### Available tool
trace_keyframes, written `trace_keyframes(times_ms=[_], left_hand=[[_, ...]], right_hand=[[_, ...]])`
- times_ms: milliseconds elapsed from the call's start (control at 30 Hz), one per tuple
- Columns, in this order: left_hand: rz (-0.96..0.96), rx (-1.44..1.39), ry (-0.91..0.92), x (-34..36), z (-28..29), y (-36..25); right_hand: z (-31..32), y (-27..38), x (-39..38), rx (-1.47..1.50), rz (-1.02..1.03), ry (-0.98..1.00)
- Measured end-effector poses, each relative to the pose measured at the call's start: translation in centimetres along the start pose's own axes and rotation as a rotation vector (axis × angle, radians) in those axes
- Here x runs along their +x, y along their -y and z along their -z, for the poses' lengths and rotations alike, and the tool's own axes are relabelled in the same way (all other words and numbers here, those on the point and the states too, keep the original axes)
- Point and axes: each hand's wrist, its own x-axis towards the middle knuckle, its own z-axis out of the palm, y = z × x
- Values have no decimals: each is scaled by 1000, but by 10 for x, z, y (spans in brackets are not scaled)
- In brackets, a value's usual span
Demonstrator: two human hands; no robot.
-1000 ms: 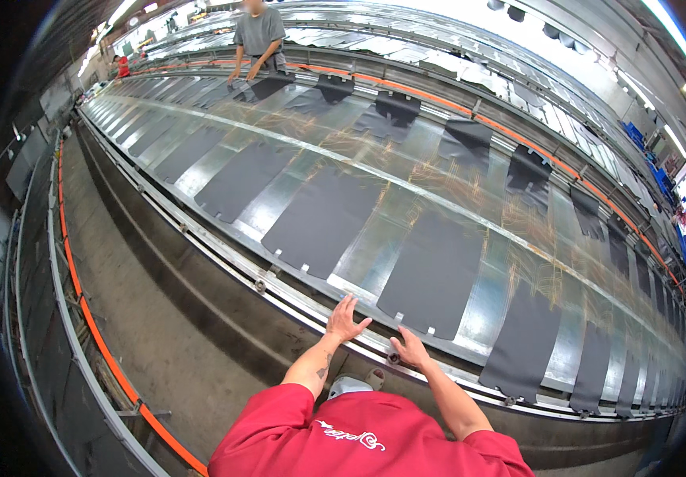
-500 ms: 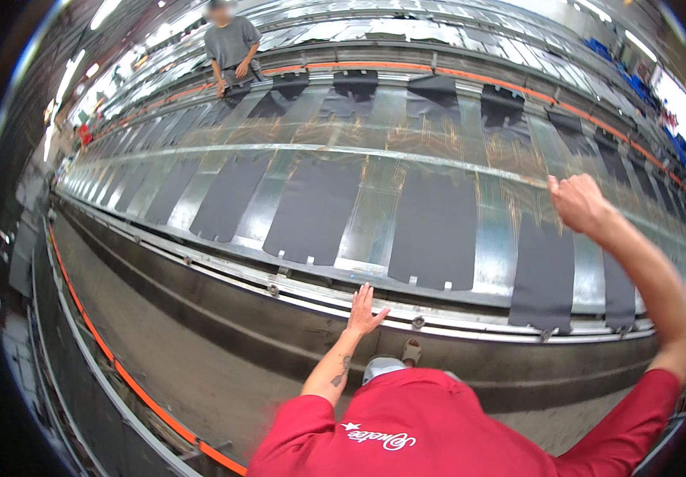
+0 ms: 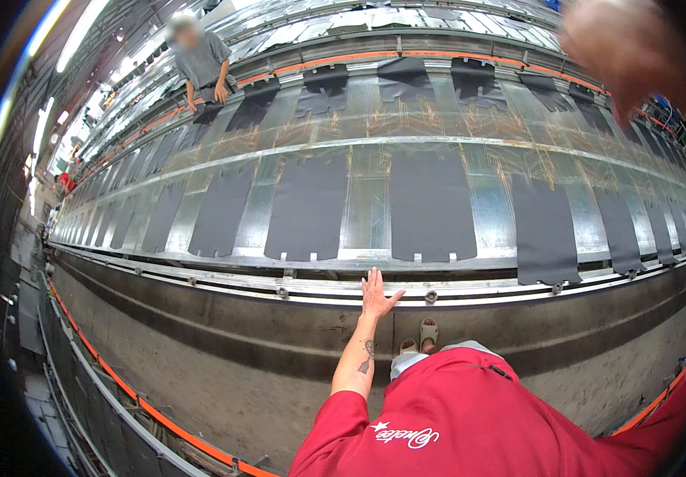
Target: The person places black rectangular sheets onto a large, curved, metallic surface. They align the sheets with existing ones and smooth them down with their hands to ensure they are flat and secure.
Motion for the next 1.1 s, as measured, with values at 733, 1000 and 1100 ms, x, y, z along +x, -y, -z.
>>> trace_keyframes(times_ms=[733,1000,1100], left_hand=[[186,-307,-311,0,-15,-72],[-4,-680,243,32,-122,-337],[11,-439,152,49,-188,-368]], right_hand=[[-181,-151,-245,714,-513,240],[-518,-439,-454,-145,-1076,-428],[-600,-499,-466,285,-1030,-133]])
